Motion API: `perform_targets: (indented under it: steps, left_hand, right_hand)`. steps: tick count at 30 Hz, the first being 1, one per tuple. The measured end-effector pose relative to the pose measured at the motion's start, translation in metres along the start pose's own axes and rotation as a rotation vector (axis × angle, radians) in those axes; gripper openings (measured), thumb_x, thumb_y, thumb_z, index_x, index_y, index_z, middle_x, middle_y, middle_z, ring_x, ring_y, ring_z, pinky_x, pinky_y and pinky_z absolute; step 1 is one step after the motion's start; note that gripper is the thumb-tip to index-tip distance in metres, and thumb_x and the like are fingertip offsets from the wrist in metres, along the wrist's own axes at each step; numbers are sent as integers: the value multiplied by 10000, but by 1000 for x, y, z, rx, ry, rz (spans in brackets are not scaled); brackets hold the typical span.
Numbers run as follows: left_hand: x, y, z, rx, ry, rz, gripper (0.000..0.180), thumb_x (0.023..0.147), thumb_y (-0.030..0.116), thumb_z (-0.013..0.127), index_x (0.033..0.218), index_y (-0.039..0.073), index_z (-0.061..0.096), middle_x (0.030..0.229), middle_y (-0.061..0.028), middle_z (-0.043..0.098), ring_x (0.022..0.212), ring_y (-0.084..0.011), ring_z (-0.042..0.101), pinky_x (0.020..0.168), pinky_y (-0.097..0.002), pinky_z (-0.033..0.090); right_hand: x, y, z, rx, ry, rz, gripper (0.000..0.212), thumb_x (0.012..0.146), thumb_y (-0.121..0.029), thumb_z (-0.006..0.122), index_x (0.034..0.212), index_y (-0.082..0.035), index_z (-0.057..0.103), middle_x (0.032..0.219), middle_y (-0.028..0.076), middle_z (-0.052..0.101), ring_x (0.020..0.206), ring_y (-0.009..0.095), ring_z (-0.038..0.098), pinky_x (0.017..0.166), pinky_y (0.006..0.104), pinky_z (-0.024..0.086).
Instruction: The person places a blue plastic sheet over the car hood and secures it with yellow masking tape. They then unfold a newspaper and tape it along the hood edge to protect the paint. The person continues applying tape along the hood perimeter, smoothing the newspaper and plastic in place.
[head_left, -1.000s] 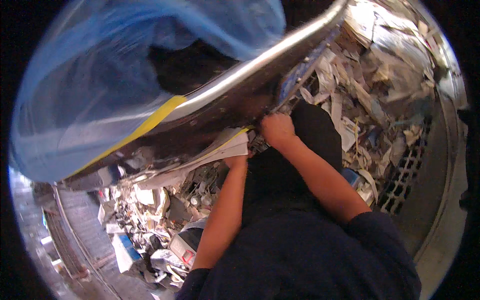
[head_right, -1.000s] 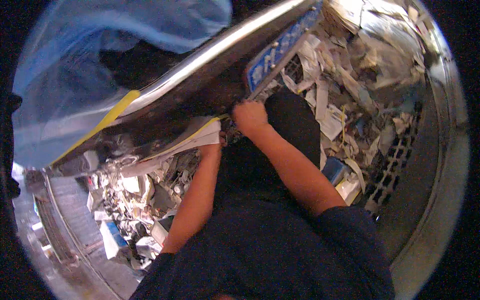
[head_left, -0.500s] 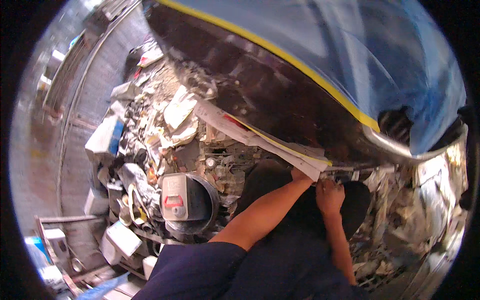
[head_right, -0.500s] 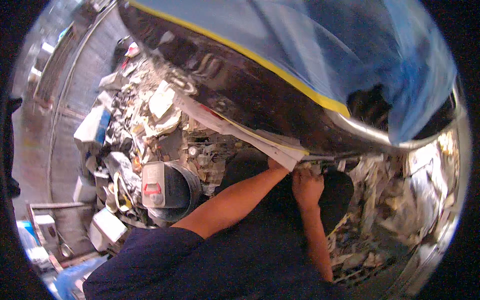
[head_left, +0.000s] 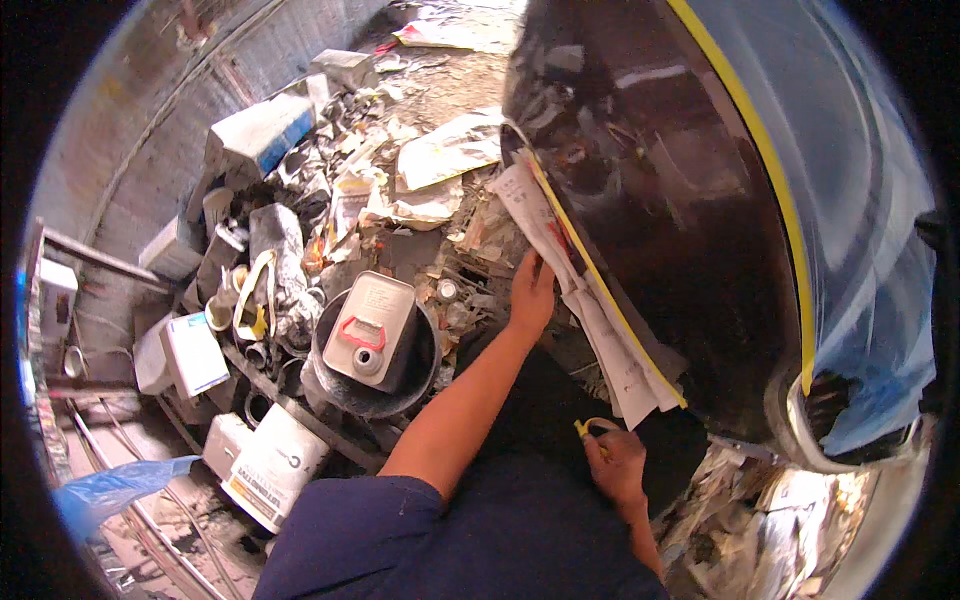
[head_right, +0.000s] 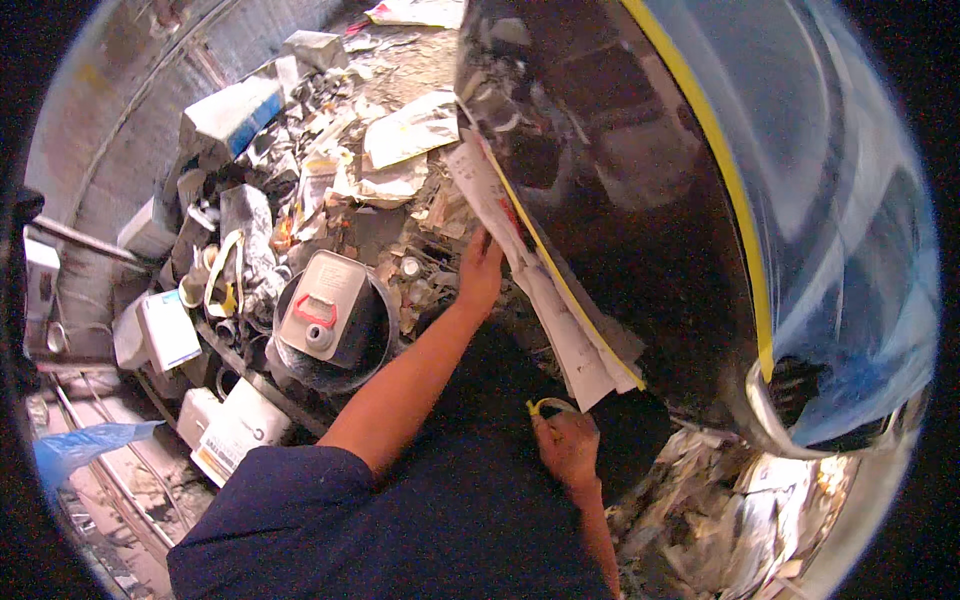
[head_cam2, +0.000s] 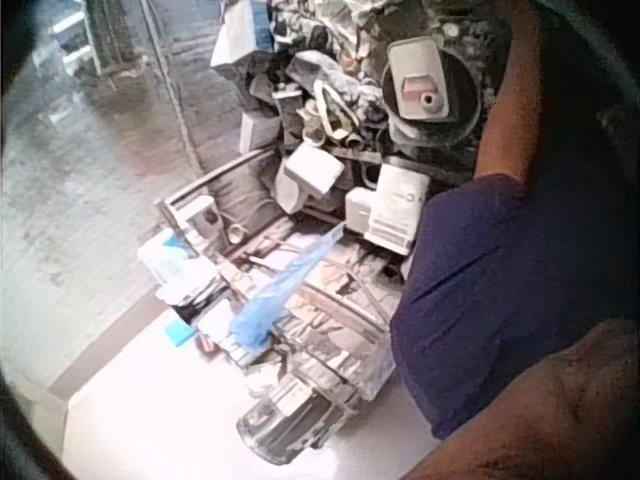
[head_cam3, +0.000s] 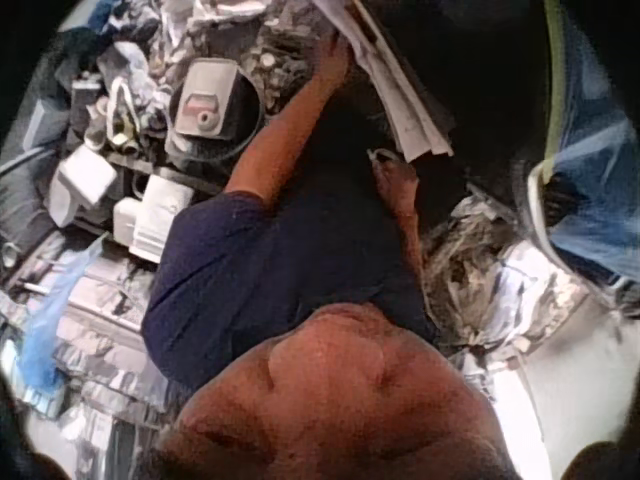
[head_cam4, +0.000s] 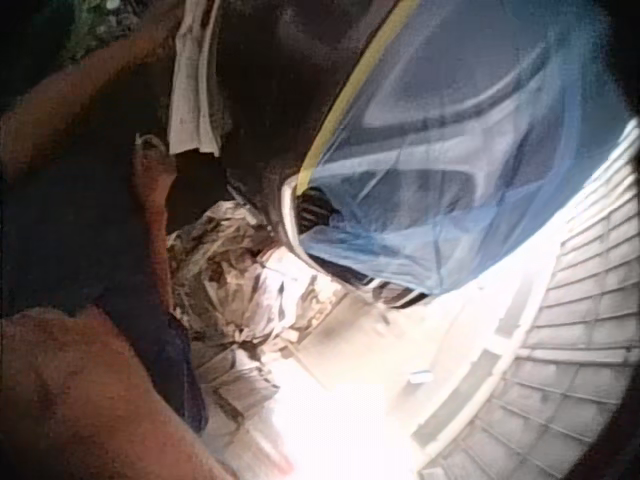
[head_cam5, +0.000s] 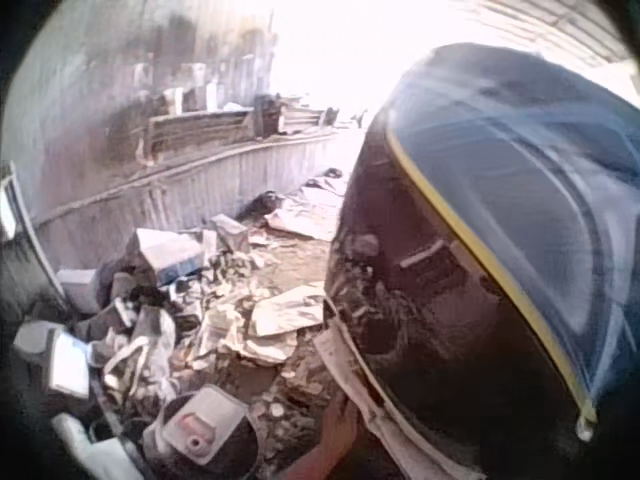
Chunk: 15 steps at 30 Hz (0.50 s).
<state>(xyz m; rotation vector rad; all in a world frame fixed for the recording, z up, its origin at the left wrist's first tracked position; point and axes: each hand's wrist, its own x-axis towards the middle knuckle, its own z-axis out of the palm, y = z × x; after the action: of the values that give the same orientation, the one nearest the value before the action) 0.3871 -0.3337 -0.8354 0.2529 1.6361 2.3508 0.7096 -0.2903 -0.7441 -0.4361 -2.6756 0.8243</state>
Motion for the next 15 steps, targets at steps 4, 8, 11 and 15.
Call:
perform_targets:
  steps: [4,8,11,15]
  left_hand:
    - [62,29,8,86,30,280,623,1160,139,509,1737,-16,332,1751,-202,438,1605,-328,435,1299,-382,331]
    - [91,27,11,329,29,407,645,1169,157,486,1758,-7,283,1794,-221,362,1652,-367,363,1336,-425,290]
    - [97,25,14,372,43,434,615,1150,161,503,1723,-2,352,1787,-248,360,1645,-424,361,1342,-473,293]
    - [100,29,10,280,88,386,487,1116,138,552,1584,7,512,1755,-254,409,1617,-443,396,1320,-497,332]
  right_hand:
    - [35,-22,-9,55,-279,20,246,963,-234,864,854,-37,766,797,142,736,709,342,724,657,459,564]
    - [75,-52,-22,121,-366,88,251,951,-153,867,806,-5,726,746,158,696,651,314,694,610,414,520]
    - [99,-69,-27,140,-384,88,259,959,-153,864,809,8,726,735,155,690,642,284,691,607,401,516]
    - [122,-68,-18,75,-425,77,274,977,-203,852,835,3,741,753,152,697,665,306,699,628,425,530]
